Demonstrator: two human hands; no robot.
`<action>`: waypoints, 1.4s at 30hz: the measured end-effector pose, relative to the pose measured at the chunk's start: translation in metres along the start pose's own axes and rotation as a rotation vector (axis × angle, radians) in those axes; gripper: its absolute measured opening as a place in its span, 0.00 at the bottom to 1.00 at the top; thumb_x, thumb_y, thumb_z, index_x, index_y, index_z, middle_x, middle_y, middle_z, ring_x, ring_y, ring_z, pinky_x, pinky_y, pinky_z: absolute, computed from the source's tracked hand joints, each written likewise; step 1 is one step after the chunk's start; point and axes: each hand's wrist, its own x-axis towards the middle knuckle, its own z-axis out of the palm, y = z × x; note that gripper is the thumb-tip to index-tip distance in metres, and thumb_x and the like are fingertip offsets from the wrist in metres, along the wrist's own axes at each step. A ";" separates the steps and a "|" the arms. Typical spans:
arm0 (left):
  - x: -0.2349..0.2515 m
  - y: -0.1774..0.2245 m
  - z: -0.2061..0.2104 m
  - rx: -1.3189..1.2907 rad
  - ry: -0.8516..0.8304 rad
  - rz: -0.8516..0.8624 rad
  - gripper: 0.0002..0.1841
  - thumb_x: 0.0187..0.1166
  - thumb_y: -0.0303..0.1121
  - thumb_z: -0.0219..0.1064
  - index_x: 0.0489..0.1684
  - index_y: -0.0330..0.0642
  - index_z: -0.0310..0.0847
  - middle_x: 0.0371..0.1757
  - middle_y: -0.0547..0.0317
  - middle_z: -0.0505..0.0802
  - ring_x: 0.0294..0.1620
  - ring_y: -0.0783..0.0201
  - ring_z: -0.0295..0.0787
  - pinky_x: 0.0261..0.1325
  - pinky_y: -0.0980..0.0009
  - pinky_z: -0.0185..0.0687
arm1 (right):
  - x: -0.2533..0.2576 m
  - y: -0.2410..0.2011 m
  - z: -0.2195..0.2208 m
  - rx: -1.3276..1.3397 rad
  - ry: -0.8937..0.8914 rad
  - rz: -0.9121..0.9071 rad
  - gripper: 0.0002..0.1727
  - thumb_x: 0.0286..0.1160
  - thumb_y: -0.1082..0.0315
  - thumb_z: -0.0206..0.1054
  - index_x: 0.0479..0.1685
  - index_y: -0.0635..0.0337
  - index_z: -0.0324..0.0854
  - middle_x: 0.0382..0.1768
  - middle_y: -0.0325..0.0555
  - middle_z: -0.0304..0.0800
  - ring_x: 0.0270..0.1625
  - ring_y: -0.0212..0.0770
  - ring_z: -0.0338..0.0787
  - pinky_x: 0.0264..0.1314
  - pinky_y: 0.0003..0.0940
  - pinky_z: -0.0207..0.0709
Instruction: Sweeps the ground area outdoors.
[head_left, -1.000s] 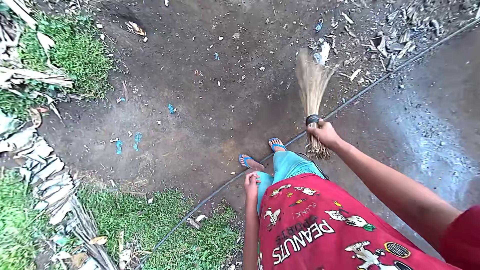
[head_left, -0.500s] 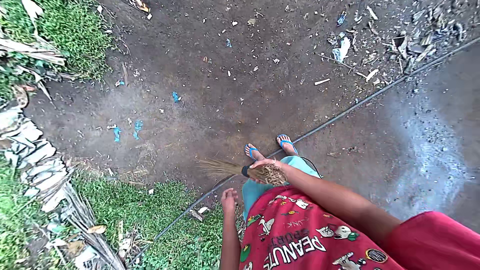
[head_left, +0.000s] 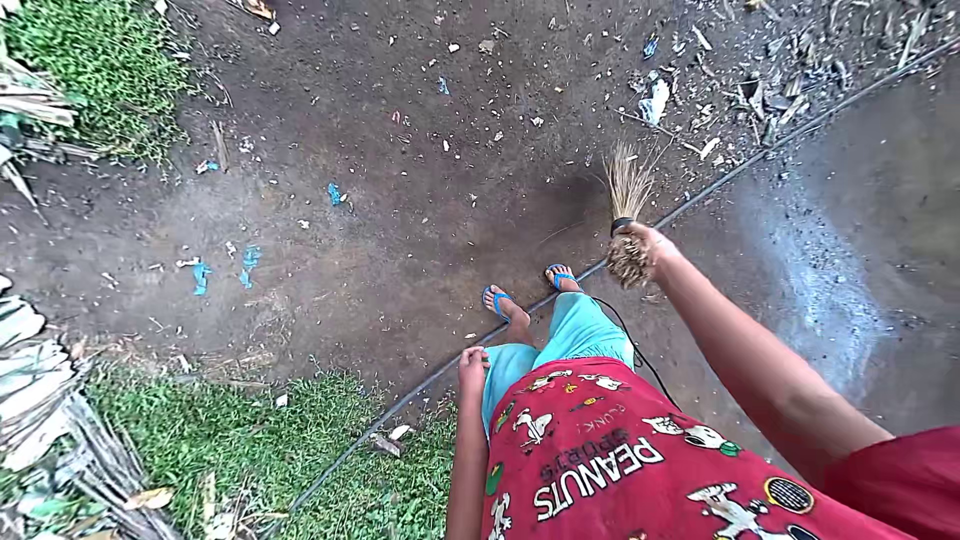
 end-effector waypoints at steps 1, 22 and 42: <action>0.000 0.004 0.001 -0.036 0.001 -0.006 0.18 0.95 0.32 0.45 0.69 0.30 0.75 0.52 0.44 0.90 0.38 0.60 0.85 0.39 0.63 0.78 | -0.007 0.024 0.019 -0.088 -0.021 -0.015 0.17 0.80 0.51 0.62 0.54 0.54 0.77 0.32 0.42 0.84 0.29 0.37 0.84 0.32 0.39 0.81; -0.050 -0.086 -0.041 -0.052 0.112 -0.217 0.19 0.95 0.32 0.48 0.67 0.24 0.75 0.56 0.33 0.89 0.45 0.53 0.86 0.51 0.56 0.81 | -0.004 0.132 0.117 -0.013 -0.903 0.450 0.19 0.91 0.56 0.44 0.42 0.56 0.77 0.26 0.41 0.86 0.26 0.35 0.88 0.32 0.29 0.85; 0.011 0.004 -0.015 0.085 -0.021 -0.028 0.18 0.94 0.31 0.49 0.68 0.23 0.74 0.54 0.33 0.90 0.49 0.51 0.88 0.60 0.56 0.82 | -0.029 0.068 0.115 0.364 -0.813 0.412 0.18 0.87 0.58 0.43 0.33 0.53 0.73 0.26 0.41 0.84 0.34 0.40 0.90 0.50 0.44 0.89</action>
